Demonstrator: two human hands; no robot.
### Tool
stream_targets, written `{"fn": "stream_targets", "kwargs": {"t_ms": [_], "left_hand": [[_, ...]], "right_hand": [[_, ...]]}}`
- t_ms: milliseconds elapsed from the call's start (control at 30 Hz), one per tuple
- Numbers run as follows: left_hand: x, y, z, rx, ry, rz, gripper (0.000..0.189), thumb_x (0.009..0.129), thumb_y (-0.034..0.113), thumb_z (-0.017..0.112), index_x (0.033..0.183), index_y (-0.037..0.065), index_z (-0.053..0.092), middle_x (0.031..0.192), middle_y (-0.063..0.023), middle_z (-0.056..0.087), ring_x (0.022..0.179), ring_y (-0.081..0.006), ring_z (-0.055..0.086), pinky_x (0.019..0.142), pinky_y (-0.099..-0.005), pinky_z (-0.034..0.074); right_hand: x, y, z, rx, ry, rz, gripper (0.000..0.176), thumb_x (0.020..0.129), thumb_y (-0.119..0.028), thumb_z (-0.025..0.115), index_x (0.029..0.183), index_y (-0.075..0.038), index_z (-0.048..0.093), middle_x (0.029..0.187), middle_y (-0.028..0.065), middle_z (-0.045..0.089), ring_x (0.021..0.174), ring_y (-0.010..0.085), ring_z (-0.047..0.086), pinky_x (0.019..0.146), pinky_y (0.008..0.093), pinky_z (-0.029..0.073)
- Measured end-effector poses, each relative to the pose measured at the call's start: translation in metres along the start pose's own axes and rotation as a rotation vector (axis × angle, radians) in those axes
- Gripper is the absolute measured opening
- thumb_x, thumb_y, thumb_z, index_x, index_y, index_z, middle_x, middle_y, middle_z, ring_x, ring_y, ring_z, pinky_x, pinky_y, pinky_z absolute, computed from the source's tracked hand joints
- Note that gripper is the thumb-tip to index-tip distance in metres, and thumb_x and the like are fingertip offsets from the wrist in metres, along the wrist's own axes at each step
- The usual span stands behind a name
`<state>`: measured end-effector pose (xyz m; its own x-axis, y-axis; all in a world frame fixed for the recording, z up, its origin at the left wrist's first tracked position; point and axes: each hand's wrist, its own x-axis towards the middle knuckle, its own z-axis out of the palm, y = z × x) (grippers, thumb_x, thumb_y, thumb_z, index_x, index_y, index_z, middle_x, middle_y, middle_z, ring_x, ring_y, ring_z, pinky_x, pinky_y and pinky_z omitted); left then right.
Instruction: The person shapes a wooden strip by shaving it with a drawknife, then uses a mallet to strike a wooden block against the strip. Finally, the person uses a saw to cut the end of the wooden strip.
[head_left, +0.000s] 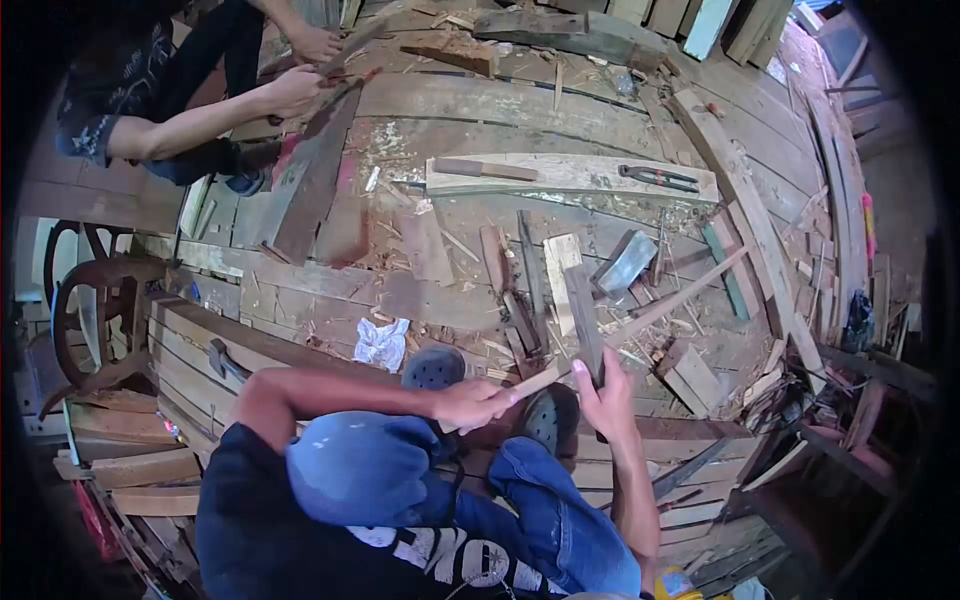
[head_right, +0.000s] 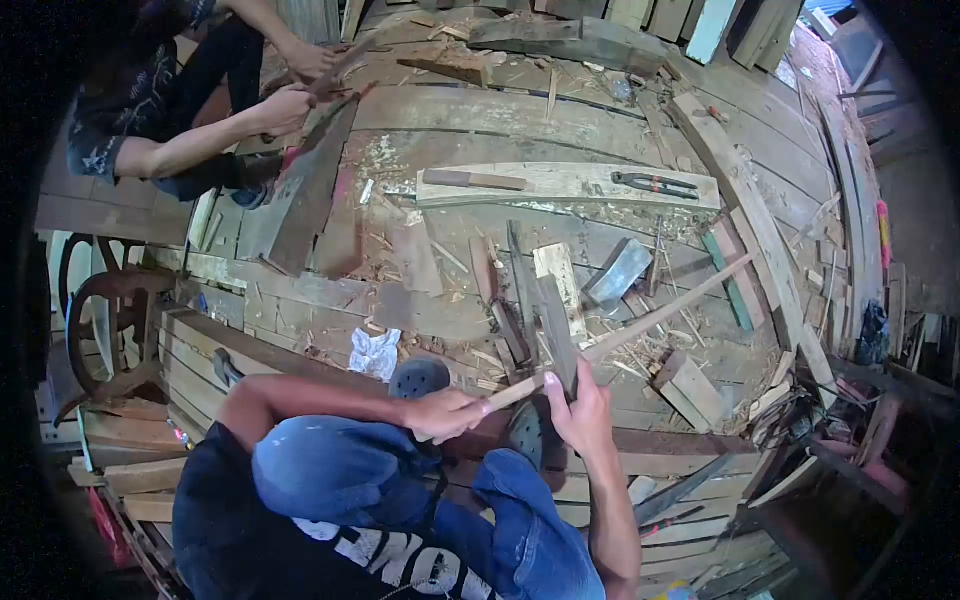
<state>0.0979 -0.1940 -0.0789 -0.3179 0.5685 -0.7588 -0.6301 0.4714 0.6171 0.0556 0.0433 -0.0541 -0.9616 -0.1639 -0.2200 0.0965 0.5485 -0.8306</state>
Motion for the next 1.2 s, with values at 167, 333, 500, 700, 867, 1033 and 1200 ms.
{"fn": "stream_targets", "kwargs": {"t_ms": [167, 333, 500, 700, 867, 1033, 1200], "left_hand": [[0.016, -0.011, 0.019, -0.269, -0.125, -0.014, 0.047, 0.099, 0.047, 0.032, 0.083, 0.005, 0.046, 0.052, -0.0006, 0.042, 0.039, -0.0115, 0.047, 0.038, -0.028, 0.041], [0.019, -0.023, 0.013, -0.256, -0.155, -0.045, 0.048, 0.1, 0.047, 0.03, 0.082, 0.005, 0.044, 0.051, -0.0009, 0.04, 0.036, -0.0121, 0.043, 0.038, -0.0275, 0.041], [0.028, 0.001, 0.007, -0.307, -0.149, -0.039, 0.048, 0.1, 0.048, 0.029, 0.085, 0.005, 0.044, 0.051, -0.0023, 0.041, 0.036, -0.0138, 0.043, 0.04, -0.0291, 0.043], [0.035, 0.033, 0.03, -0.408, -0.13, -0.042, 0.052, 0.097, 0.054, 0.032, 0.084, 0.005, 0.045, 0.048, -0.0032, 0.041, 0.034, -0.0143, 0.04, 0.041, -0.032, 0.044], [0.024, 0.053, 0.028, -0.486, -0.182, -0.082, 0.058, 0.094, 0.06, 0.033, 0.084, 0.004, 0.045, 0.05, -0.0027, 0.041, 0.036, -0.0134, 0.041, 0.04, -0.0311, 0.043], [0.021, 0.06, 0.025, -0.443, -0.168, 0.002, 0.057, 0.097, 0.054, 0.03, 0.083, 0.001, 0.045, 0.048, -0.004, 0.043, 0.035, -0.0139, 0.044, 0.037, -0.0316, 0.044], [0.011, 0.048, 0.017, -0.434, -0.275, 0.013, 0.057, 0.098, 0.049, 0.029, 0.107, -0.003, 0.051, 0.063, -0.0068, 0.055, 0.046, -0.0155, 0.054, 0.046, -0.0307, 0.051]], "right_hand": [[-0.039, 0.003, -0.012, 0.019, 0.038, 0.324, 0.03, 0.09, -0.023, 0.058, 0.11, -0.001, 0.056, 0.06, 0.0108, 0.055, 0.051, 0.0158, 0.051, 0.052, 0.0331, 0.042], [-0.072, 0.032, -0.007, -0.094, 0.218, 0.296, 0.039, 0.087, -0.027, 0.062, 0.114, -0.001, 0.055, 0.066, 0.0189, 0.059, 0.053, 0.0284, 0.057, 0.056, 0.0382, 0.046], [-0.077, 0.031, -0.005, -0.031, 0.194, 0.361, 0.042, 0.085, -0.028, 0.064, 0.116, -0.001, 0.054, 0.07, 0.0223, 0.061, 0.061, 0.0364, 0.06, 0.061, 0.0425, 0.048], [-0.072, 0.02, 0.003, -0.074, 0.158, 0.262, 0.041, 0.087, -0.029, 0.061, 0.115, 0.0, 0.053, 0.063, 0.0212, 0.059, 0.058, 0.0359, 0.062, 0.058, 0.043, 0.049], [-0.055, 0.01, -0.001, -0.117, 0.207, 0.261, 0.031, 0.093, -0.025, 0.05, 0.111, 0.0, 0.052, 0.066, 0.0235, 0.059, 0.062, 0.0412, 0.061, 0.058, 0.0441, 0.046], [-0.039, 0.003, -0.01, -0.173, 0.131, 0.251, 0.028, 0.095, -0.024, 0.046, 0.108, 0.0, 0.051, 0.068, 0.025, 0.058, 0.067, 0.044, 0.06, 0.061, 0.0476, 0.044], [-0.042, -0.004, -0.014, -0.186, 0.097, 0.297, 0.033, 0.097, -0.029, 0.043, 0.107, 0.002, 0.049, 0.069, 0.0272, 0.057, 0.069, 0.0471, 0.058, 0.064, 0.0519, 0.043]]}}
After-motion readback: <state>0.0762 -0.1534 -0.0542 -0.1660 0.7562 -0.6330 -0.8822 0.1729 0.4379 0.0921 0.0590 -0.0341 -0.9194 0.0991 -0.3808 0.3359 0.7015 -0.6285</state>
